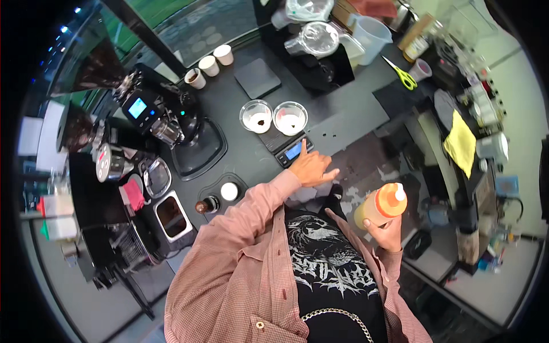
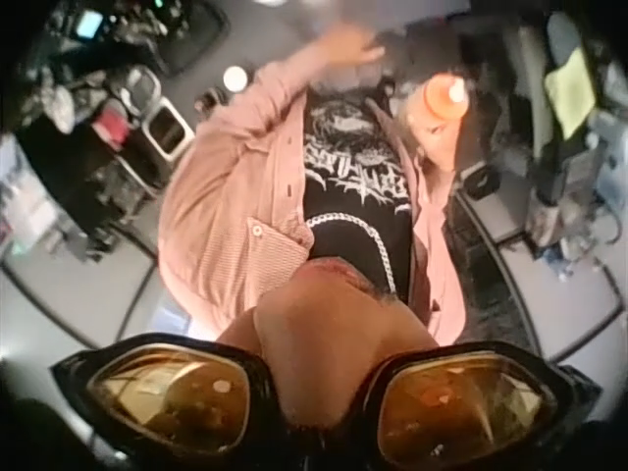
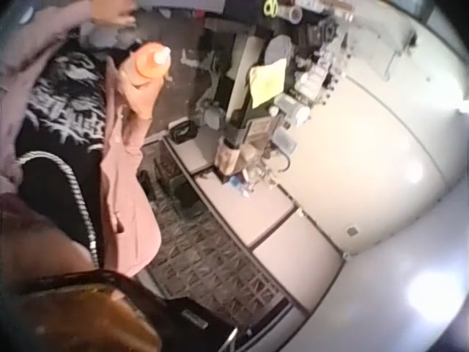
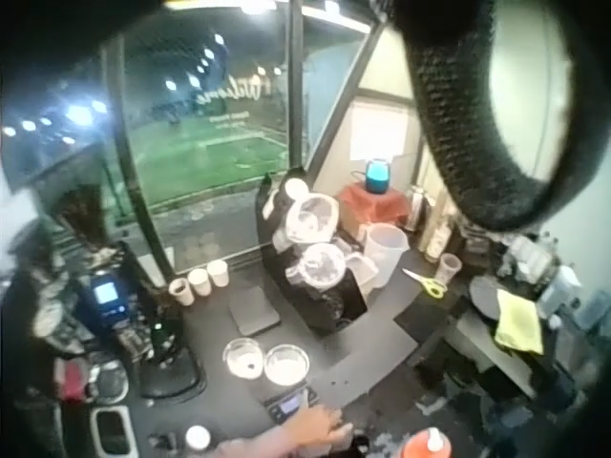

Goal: The recorder prepares beverage ingredients by measuring liquids into cups using a digital scale and organizing bottles in a refrigerator.

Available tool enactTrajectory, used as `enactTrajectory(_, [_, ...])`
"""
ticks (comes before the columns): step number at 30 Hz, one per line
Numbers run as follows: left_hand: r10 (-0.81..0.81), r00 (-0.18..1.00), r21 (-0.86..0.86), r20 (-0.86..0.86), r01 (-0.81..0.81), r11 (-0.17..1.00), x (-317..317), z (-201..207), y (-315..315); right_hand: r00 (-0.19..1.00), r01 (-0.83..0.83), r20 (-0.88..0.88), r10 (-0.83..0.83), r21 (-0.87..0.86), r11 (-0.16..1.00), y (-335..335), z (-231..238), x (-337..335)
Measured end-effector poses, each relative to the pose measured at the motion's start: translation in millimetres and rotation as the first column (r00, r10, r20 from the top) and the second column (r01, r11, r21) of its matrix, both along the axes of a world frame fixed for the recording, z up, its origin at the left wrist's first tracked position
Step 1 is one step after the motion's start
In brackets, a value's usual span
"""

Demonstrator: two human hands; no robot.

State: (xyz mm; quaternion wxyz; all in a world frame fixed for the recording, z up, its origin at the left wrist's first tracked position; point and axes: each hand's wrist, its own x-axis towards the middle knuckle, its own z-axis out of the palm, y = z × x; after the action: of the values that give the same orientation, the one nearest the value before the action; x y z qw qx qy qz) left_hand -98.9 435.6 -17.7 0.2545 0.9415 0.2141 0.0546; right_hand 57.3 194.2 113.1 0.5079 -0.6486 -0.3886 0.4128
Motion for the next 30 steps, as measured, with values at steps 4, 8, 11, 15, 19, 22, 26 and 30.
enactTrajectory(4, [0.006,0.998,-0.026,0.057,-0.005,1.0,2,48,-14,0.976,-0.212,0.064,0.207,0.079,0.974,42,-8,65])
enactTrajectory(8, [0.454,0.759,-0.483,0.466,-0.211,0.85,30,89,-48,0.924,-0.375,-0.056,0.379,0.075,0.924,86,-13,116])
enactTrajectory(11, [0.653,0.479,-0.564,0.586,-0.338,0.754,37,126,-53,0.839,-0.544,0.042,0.542,0.081,0.835,131,-11,132])
enactTrajectory(15, [0.368,0.588,-0.157,0.72,-0.379,0.912,34,185,-39,0.641,-0.767,0.075,0.764,0.014,0.642,166,16,139])
enactTrajectory(19, [0.16,0.777,0.204,0.609,-0.347,0.915,12,209,-29,0.475,-0.88,0.097,0.875,0.045,0.473,195,35,131])
enactTrajectory(22, [0.12,0.706,0.331,0.698,-0.466,0.82,-1,206,-9,0.426,-0.9,0.168,0.889,-0.02,0.435,222,70,111])
enactTrajectory(26, [0.269,0.493,0.088,0.827,-0.587,0.805,1,182,16,0.392,-0.887,0.235,0.889,-0.161,0.433,250,89,95])
enactTrajectory(30, [0.369,0.377,-0.054,0.85,-0.632,0.773,9,151,30,0.446,-0.862,0.035,0.894,-0.253,0.439,255,72,91])
